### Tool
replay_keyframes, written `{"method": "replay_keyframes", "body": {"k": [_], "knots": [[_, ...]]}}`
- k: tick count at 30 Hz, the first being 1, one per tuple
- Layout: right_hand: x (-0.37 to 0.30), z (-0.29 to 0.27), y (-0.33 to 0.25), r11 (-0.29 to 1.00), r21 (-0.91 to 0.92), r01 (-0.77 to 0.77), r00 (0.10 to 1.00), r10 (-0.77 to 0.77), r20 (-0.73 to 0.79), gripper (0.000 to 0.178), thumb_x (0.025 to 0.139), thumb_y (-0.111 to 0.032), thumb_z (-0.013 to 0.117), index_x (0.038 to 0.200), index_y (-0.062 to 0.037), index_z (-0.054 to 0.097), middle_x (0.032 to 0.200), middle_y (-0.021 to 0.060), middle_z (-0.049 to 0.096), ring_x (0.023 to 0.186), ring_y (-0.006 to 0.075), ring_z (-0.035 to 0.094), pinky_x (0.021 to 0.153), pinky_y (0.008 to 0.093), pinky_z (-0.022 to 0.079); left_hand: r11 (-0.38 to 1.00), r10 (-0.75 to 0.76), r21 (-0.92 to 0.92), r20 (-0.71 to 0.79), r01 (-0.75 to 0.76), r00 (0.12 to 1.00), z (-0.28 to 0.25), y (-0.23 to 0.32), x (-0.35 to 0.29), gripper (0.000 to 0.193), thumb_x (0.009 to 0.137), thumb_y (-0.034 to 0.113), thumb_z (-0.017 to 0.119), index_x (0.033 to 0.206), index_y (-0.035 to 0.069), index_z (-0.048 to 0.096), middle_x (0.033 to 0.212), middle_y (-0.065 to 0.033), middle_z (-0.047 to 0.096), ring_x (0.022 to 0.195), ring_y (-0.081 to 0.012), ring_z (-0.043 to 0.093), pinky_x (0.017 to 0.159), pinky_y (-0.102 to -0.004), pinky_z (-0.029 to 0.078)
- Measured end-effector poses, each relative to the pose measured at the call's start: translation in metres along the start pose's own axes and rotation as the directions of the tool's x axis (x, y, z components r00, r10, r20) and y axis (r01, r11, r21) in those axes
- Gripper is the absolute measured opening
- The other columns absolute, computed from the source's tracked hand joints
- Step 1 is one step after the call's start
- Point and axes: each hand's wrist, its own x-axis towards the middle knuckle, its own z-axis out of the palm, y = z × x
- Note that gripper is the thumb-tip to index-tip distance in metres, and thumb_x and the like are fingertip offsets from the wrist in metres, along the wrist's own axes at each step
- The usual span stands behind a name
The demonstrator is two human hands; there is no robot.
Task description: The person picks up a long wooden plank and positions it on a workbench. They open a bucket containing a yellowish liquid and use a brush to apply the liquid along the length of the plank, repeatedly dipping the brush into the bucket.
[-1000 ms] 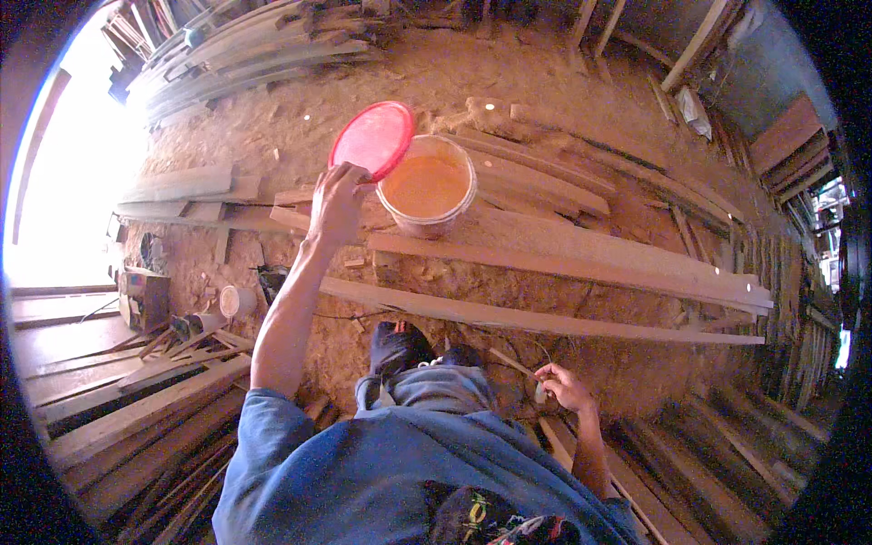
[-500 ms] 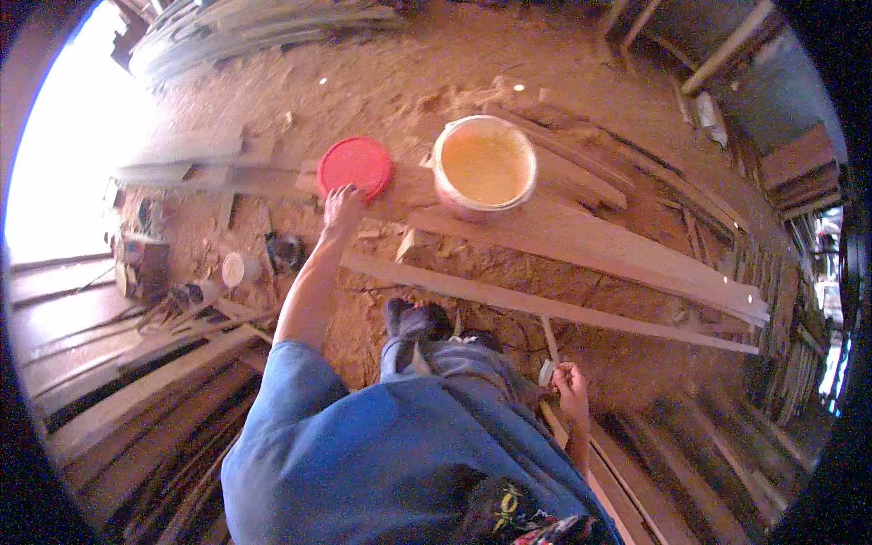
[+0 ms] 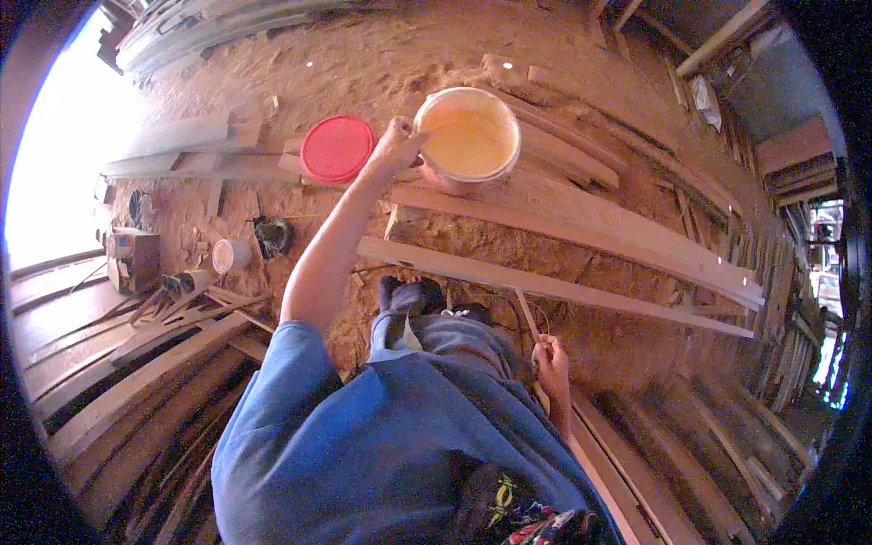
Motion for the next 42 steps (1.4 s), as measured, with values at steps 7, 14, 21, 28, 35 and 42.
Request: {"method": "replay_keyframes", "body": {"k": [7,14,21,28,35,42], "knots": [[0.0,-0.003,0.043,0.989,-0.087,0.123,0.992,-0.125,-0.025,0.029,0.098,-0.025,0.058,0.114,-0.0017,0.059,0.098,0.007,0.063,0.092,0.0175,0.058,0.085,0.0303,0.046,0.998,-0.03,-0.056,-0.1,0.025,0.995,0.008,-0.015,0.01,0.036,0.091,0.026,0.068,0.1,-0.009,0.064,0.082,-0.0113,0.069,0.071,-0.0163,0.065,0.061,-0.0351,0.053],[0.0,-0.018,0.07,0.987,-0.063,0.151,0.988,-0.153,-0.032,0.022,0.097,-0.022,0.059,0.106,-0.0022,0.057,0.094,0.0063,0.06,0.088,0.0169,0.056,0.083,0.0324,0.047,0.992,0.106,0.092,-0.259,-0.085,0.96,0.016,0.047,-0.04,0.032,0.092,0.025,0.068,0.101,-0.006,0.066,0.079,-0.0092,0.067,0.07,-0.0145,0.061,0.058,-0.0329,0.05],[0.013,-0.045,0.077,0.982,-0.001,0.187,0.981,-0.187,-0.056,0.018,0.097,-0.016,0.059,0.108,-0.0027,0.056,0.083,0.0021,0.057,0.069,0.0099,0.053,0.062,0.026,0.046,0.961,0.23,0.237,-0.405,-0.141,0.885,-0.05,0.112,-0.18,0.03,0.096,0.023,0.061,0.113,-0.001,0.063,0.088,-0.0025,0.063,0.076,-0.0104,0.059,0.059,-0.0283,0.048],[0.05,-0.053,-0.009,0.972,0.037,0.23,0.973,-0.231,0.007,0.024,0.099,-0.023,0.059,0.115,-0.0058,0.059,0.085,0.002,0.061,0.074,0.0114,0.055,0.068,0.0289,0.046,0.839,0.104,0.512,-0.485,0.185,0.868,-0.092,0.123,-0.314,0.02,0.093,0.017,0.062,0.099,-0.002,0.061,0.084,-0.0094,0.062,0.078,-0.0153,0.059,0.072,-0.0319,0.049],[0.065,0.003,-0.157,0.717,-0.129,0.685,0.726,-0.657,0.2,0.022,0.096,-0.02,0.062,0.115,-0.0096,0.062,0.084,0.007,0.064,0.071,0.019,0.061,0.067,0.0326,0.05,0.778,-0.008,0.553,-0.466,0.299,0.885,-0.093,0.018,-0.385,0.021,0.082,0.014,0.068,0.093,-0.003,0.062,0.086,-0.0197,0.067,0.08,-0.0273,0.065,0.077,-0.0391,0.052],[0.009,0.131,-0.253,0.287,-0.316,0.904,0.425,-0.528,0.735,0.02,0.093,-0.018,0.06,0.112,-0.0124,0.065,0.095,0.0116,0.069,0.083,0.0319,0.071,0.074,0.047,0.057,0.825,-0.262,0.312,-0.528,0.471,0.808,-0.089,-0.051,-0.43,0.026,0.084,0.02,0.07,0.09,-0.003,0.059,0.079,-0.0162,0.065,0.074,-0.026,0.064,0.072,-0.0392,0.052]]}}
